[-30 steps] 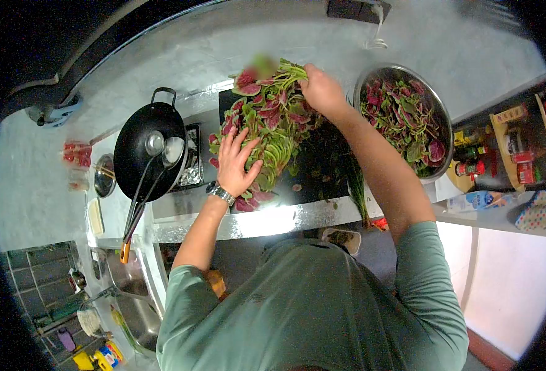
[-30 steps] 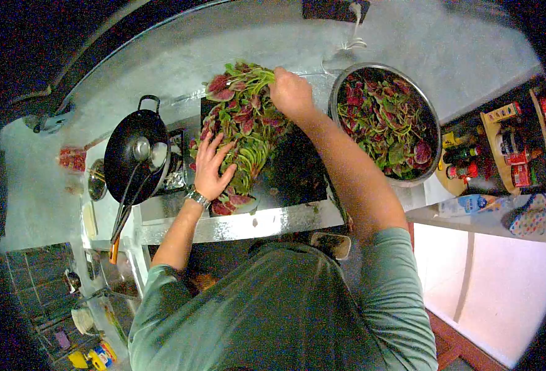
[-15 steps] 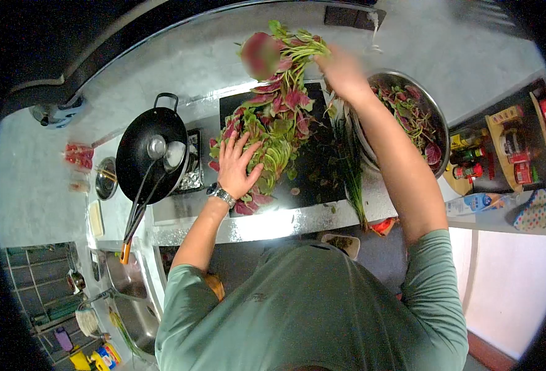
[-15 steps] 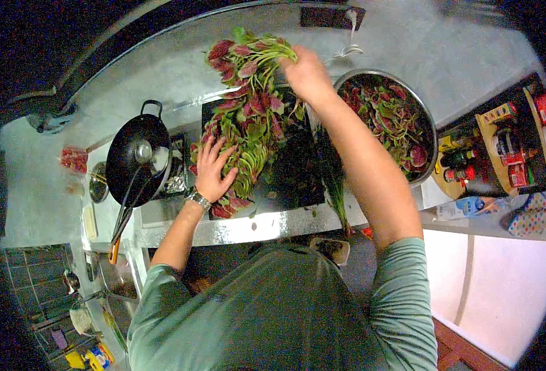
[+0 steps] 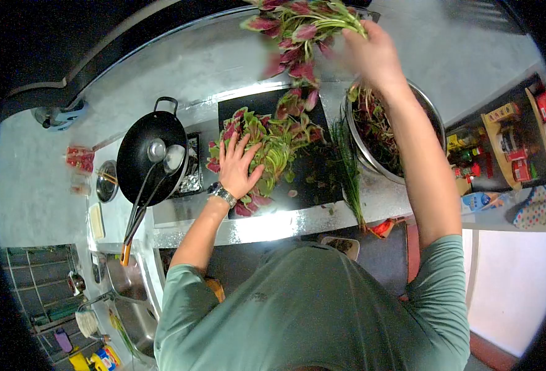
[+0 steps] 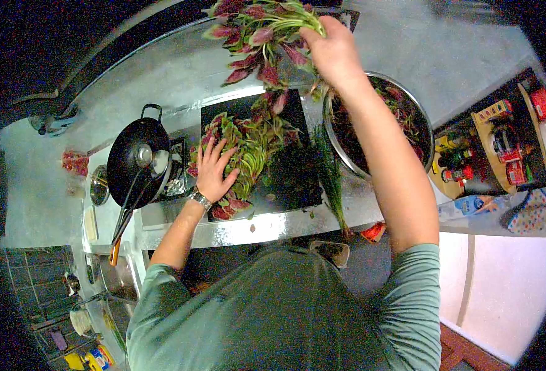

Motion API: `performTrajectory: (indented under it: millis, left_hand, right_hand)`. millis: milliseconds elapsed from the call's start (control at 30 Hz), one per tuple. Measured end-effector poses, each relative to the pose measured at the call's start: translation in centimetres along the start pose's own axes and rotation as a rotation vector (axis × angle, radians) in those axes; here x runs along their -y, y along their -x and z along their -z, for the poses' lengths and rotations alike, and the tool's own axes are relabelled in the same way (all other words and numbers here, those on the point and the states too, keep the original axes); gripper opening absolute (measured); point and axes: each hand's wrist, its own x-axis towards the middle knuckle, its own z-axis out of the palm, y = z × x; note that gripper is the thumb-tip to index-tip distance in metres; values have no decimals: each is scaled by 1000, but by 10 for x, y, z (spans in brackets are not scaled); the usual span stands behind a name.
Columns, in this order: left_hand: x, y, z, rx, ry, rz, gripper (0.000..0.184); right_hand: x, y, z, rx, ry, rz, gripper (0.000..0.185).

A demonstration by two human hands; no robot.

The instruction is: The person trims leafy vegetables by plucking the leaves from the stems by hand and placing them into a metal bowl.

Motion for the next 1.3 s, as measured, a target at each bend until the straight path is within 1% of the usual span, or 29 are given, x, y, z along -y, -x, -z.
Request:
performTrajectory:
  millis: [33, 67, 100, 167, 200, 300, 333, 433, 467, 533, 567, 633, 667, 700, 767, 800, 833, 867, 900, 933, 967, 1033, 1067, 1100, 1133, 1167, 1200, 1233, 1300]
  left_hand:
    - [1, 0, 0, 1, -2, -2, 52]
    - [1, 0, -1, 1, -1, -2, 52]
    - [0, 0, 0, 7, -1, -4, 52]
    - [0, -1, 1, 12, -1, -7, 52]
    - [0, -1, 1, 8, -8, -10, 53]
    - [-5, -2, 8, -1, -12, -21, 55]
    - [-7, -1, 11, -8, -11, -28, 56]
    - [-12, 0, 19, 4, -19, -23, 58]
    - [-15, 2, 23, 0, 1, -25, 61]
    - [-21, 3, 30, 9, 21, -27, 61]
    - [-24, 4, 33, 13, 38, -26, 62]
    - [-26, 5, 37, 16, 30, -36, 62]
    - [-27, 7, 39, 13, 30, -39, 63]
    - [-29, 8, 41, 9, 28, -41, 63]
    - [-30, 11, 46, -3, 31, -45, 63]
    - [-30, 12, 49, -44, 44, -50, 63]
    - [-30, 15, 51, -85, 57, -54, 63]
    - [-29, 17, 53, -126, 80, -44, 62]
    - [-29, 21, 53, -192, 101, -25, 59]
    - [-27, 23, 55, -221, 125, 0, 56]
    - [-25, 25, 57, -253, 147, 28, 53]
    - [-33, 22, 75, -326, 148, 26, 43]
    - [-35, 17, 84, -344, 185, 11, 40]
    - [-37, 10, 94, -363, 221, 0, 38]
    - [-49, 0, 109, -418, 290, -4, 33]
    - [-55, -11, 119, -456, 409, -5, 33]
    - [-64, -23, 131, -423, 520, 3, 36]
    - [-75, -38, 141, -389, 630, 10, 39]
    - [-99, -66, 152, -178, 855, -6, 56]
  right_hand:
    - [12, 0, 4, -38, 78, 81, 25]
    - [25, 4, 13, -19, 20, 32, 25]
    - [23, -1, 20, -19, 20, 31, 25]
    - [12, -16, 38, 99, -30, -101, 24]
    - [26, -9, 37, 83, -131, -82, 23]
    - [56, 3, 45, 96, -93, -97, 18]
    - [61, 7, 47, 107, -19, -107, 19]
    - [34, 9, 53, 199, -4, -149, 25]
    - [24, 10, 53, 199, -2, -157, 25]
    - [13, 13, 53, 299, 197, -87, 26]
    - [5, 17, 51, 298, 200, -93, 26]
    - [1, 25, 45, 371, 13, -77, 28]
    - [3, 30, 49, 421, 111, -140, 29]
    - [9, 36, 50, 423, 110, -140, 29]
    - [15, 44, 52, 462, 165, -103, 30]
    - [8, 48, 51, 471, 100, -91, 32]
    - [-5, 52, 47, 533, 117, -82, 33]
    - [-17, 58, 41, 525, 206, 64, 34]
    - [-14, 63, 37, 513, 294, 210, 34]
    - [-8, 69, 40, 553, 341, 126, 31]
    - [-1, 73, 38, 553, 340, 131, 31]
    - [8, 81, 35, 636, 530, 158, 28]
    - [7, 80, 33, 740, 503, 143, 26]
    - [10, 80, 33, 737, 504, 141, 26]
    - [16, 79, 32, 780, 548, 183, 26]
    - [24, 78, 30, 826, 590, 225, 26]
    - [39, 75, 28, 921, 640, 192, 26]
    - [46, 75, 24, 925, 632, 187, 26]
    - [57, 75, 16, 974, 673, 342, 26]
